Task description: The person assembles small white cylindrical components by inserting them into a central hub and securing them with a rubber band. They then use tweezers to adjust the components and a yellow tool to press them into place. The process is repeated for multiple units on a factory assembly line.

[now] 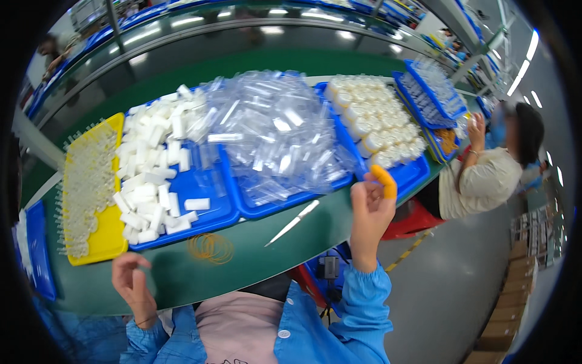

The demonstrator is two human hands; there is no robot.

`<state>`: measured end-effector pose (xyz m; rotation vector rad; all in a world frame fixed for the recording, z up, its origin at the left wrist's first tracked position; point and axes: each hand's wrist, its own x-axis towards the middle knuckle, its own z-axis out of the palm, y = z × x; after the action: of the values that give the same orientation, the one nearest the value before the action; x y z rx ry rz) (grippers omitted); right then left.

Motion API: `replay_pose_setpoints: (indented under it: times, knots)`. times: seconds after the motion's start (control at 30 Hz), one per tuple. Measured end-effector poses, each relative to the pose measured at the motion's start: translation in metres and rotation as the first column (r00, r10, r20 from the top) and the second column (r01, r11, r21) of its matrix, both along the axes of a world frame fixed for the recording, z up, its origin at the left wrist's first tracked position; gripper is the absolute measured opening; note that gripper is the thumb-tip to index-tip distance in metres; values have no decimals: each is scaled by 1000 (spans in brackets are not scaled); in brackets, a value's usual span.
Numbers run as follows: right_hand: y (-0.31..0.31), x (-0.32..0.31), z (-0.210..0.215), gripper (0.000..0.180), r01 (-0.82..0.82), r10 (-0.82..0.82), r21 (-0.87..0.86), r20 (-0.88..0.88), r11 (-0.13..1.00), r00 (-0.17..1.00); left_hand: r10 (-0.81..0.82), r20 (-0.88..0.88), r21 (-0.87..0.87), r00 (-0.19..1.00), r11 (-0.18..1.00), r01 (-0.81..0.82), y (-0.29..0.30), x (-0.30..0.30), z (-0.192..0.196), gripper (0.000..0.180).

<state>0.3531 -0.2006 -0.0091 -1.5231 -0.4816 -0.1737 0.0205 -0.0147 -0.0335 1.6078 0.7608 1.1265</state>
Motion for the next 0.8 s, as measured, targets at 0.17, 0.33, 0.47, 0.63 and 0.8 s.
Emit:
replay_pose_setpoints:
  times: [0.17,0.33,0.47,0.63,0.8]
  knots:
    - [49,-72,29,34,-406,633,-562,295,721,716,382,-457,623,804,782,-17,65,-28,12,24]
    - [117,-84,35,20,-341,758,-697,461,631,462,460,-642,593,613,805,17,92,-37,19,31]
    - [146,-91,11,25,-77,848,-895,385,440,365,444,-649,552,618,834,-20,107,-35,21,35]
    - [151,-93,-2,35,-15,839,-909,377,416,394,403,-634,542,660,840,8,109,-33,20,31]
    - [120,-110,31,32,-290,794,-807,321,515,516,342,-618,620,708,765,172,114,-25,23,21]
